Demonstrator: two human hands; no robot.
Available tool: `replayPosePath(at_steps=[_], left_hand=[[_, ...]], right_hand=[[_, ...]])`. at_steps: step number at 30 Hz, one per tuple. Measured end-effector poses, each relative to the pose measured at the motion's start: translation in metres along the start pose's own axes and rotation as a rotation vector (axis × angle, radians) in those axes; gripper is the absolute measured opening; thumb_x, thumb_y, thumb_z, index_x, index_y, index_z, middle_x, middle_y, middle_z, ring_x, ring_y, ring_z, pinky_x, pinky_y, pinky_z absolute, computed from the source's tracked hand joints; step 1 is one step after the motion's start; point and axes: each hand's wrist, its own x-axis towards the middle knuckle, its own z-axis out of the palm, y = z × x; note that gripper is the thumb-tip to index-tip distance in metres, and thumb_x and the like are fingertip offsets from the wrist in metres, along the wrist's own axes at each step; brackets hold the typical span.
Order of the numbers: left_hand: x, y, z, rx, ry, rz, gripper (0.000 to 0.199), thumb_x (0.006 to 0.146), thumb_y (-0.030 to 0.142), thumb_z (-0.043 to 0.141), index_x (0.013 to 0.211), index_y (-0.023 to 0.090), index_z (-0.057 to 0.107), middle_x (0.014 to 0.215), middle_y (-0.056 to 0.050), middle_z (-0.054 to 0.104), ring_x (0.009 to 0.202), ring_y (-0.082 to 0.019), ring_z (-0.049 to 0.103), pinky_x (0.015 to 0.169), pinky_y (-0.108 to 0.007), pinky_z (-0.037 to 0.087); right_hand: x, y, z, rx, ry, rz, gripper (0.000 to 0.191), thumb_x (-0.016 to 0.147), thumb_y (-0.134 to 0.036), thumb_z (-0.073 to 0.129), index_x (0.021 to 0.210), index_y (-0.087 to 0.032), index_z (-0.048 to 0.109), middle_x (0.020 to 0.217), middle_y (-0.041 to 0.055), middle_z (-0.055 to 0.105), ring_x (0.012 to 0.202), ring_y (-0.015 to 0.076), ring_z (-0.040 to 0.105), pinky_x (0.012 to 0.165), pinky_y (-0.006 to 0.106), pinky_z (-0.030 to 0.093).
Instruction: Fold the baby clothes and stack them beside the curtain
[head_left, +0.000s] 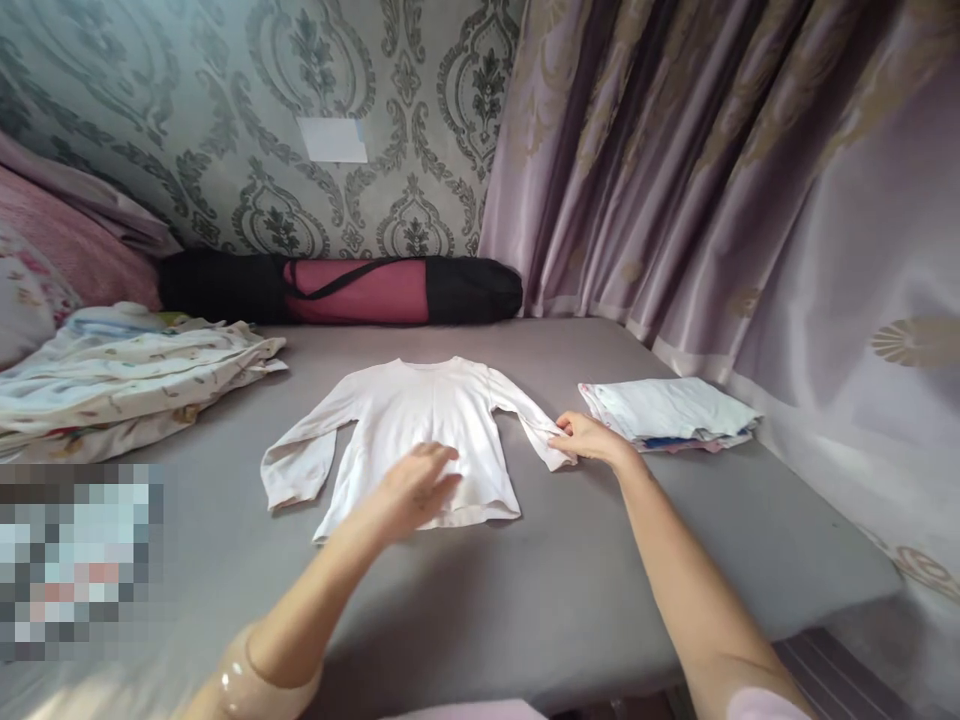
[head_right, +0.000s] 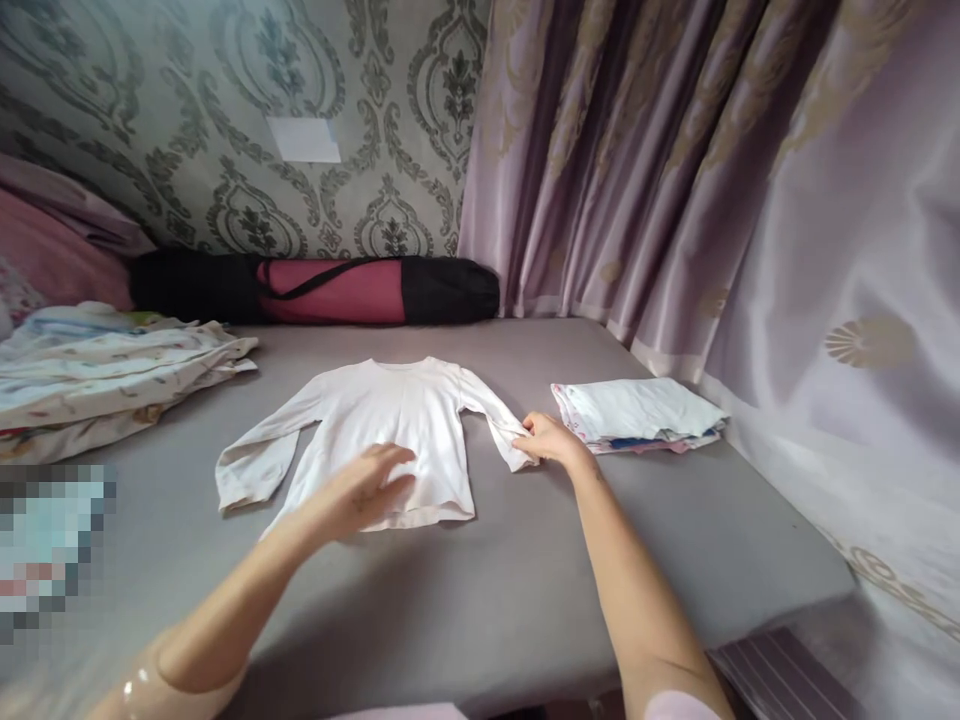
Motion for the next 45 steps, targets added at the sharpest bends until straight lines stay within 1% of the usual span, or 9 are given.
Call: replayPosePath(at_steps=[3, 7, 13, 19, 25, 28, 31, 37, 45], left_hand=[[0.003, 0.039, 0.033, -0.010, -0.044, 0.137, 0.022, 0.093, 0.028, 0.045, 0.112, 0.020, 0.052, 0.110, -0.010, 0.060, 0.105, -0.022, 0.056, 0.088, -0.035, 0.047], [-0.002, 0.054, 0.057, 0.019, 0.022, 0.105, 0.034, 0.091, 0.029, 0.052, 0.123, 0.021, 0.044, 0.119, -0.010, 0.056, 0.111, -0.025, 0.052, 0.092, -0.041, 0.046], [-0.005, 0.055, 0.061, 0.051, 0.073, 0.074, 0.018, 0.093, 0.029, 0.052, 0.109, 0.022, 0.052, 0.112, -0.007, 0.058, 0.106, -0.023, 0.055, 0.088, -0.039, 0.049], [-0.003, 0.059, 0.060, 0.077, 0.044, 0.100, 0.014, 0.097, 0.027, 0.043, 0.097, 0.021, 0.056, 0.102, -0.005, 0.061, 0.097, -0.020, 0.057, 0.084, -0.036, 0.050], [-0.002, 0.059, 0.058, 0.093, 0.023, 0.089, 0.012, 0.095, 0.023, 0.047, 0.100, 0.021, 0.057, 0.099, -0.005, 0.061, 0.096, -0.021, 0.057, 0.082, -0.036, 0.050], [-0.001, 0.061, 0.058, 0.101, 0.015, 0.082, 0.012, 0.095, 0.023, 0.046, 0.096, 0.021, 0.058, 0.098, -0.005, 0.061, 0.093, -0.021, 0.058, 0.080, -0.036, 0.050], [0.001, 0.062, 0.059, 0.104, 0.005, 0.073, 0.015, 0.096, 0.022, 0.044, 0.094, 0.020, 0.059, 0.096, -0.005, 0.062, 0.093, -0.021, 0.058, 0.080, -0.036, 0.051], [0.000, 0.060, 0.061, 0.112, 0.006, 0.092, 0.015, 0.095, 0.020, 0.044, 0.096, 0.021, 0.059, 0.094, -0.005, 0.061, 0.091, -0.021, 0.058, 0.078, -0.036, 0.050], [-0.001, 0.059, 0.061, 0.091, -0.005, 0.081, 0.013, 0.091, 0.013, 0.048, 0.097, 0.021, 0.056, 0.099, -0.005, 0.062, 0.092, -0.022, 0.058, 0.079, -0.037, 0.051]], right_hand=[[0.003, 0.001, -0.003, 0.056, -0.008, 0.002, 0.031, 0.070, -0.032, 0.074, 0.093, -0.015, 0.062, 0.081, 0.0021, 0.069, 0.068, 0.0142, 0.061, 0.055, 0.020, 0.040], [0.006, -0.003, -0.013, 0.014, -0.006, -0.048, 0.017, 0.070, -0.025, 0.069, 0.082, -0.016, 0.061, 0.074, -0.0009, 0.065, 0.065, 0.0128, 0.057, 0.056, 0.020, 0.038], [0.017, -0.022, -0.051, -0.251, 0.113, -0.157, 0.013, 0.074, -0.013, 0.057, 0.085, -0.020, 0.060, 0.084, 0.0006, 0.063, 0.075, 0.0150, 0.055, 0.061, 0.022, 0.036], [0.019, -0.039, -0.072, -0.747, 0.492, -0.413, 0.033, 0.083, -0.001, 0.038, 0.099, -0.019, 0.060, 0.108, 0.0129, 0.058, 0.102, 0.0252, 0.048, 0.086, 0.036, 0.032], [0.020, -0.009, -0.051, -0.800, 0.153, -0.206, 0.034, 0.074, 0.001, 0.050, 0.093, -0.020, 0.067, 0.114, 0.0142, 0.061, 0.111, 0.0275, 0.050, 0.096, 0.043, 0.028], [0.028, -0.008, -0.054, -0.716, 0.092, -0.123, 0.027, 0.068, 0.000, 0.057, 0.080, -0.021, 0.069, 0.109, 0.0107, 0.066, 0.110, 0.0272, 0.053, 0.096, 0.043, 0.028], [0.043, -0.024, -0.059, -0.647, 0.104, -0.135, 0.022, 0.077, -0.007, 0.055, 0.080, -0.022, 0.070, 0.098, 0.0097, 0.070, 0.101, 0.0262, 0.059, 0.093, 0.041, 0.033], [0.087, -0.070, -0.036, -0.416, 0.147, -0.239, 0.031, 0.095, -0.023, 0.039, 0.109, -0.023, 0.067, 0.116, 0.0054, 0.068, 0.107, 0.0196, 0.060, 0.088, 0.027, 0.040], [0.136, -0.110, -0.003, -0.272, 0.027, -0.212, 0.035, 0.076, -0.014, 0.060, 0.110, -0.020, 0.067, 0.104, 0.0043, 0.071, 0.087, 0.0150, 0.064, 0.072, 0.020, 0.045]])
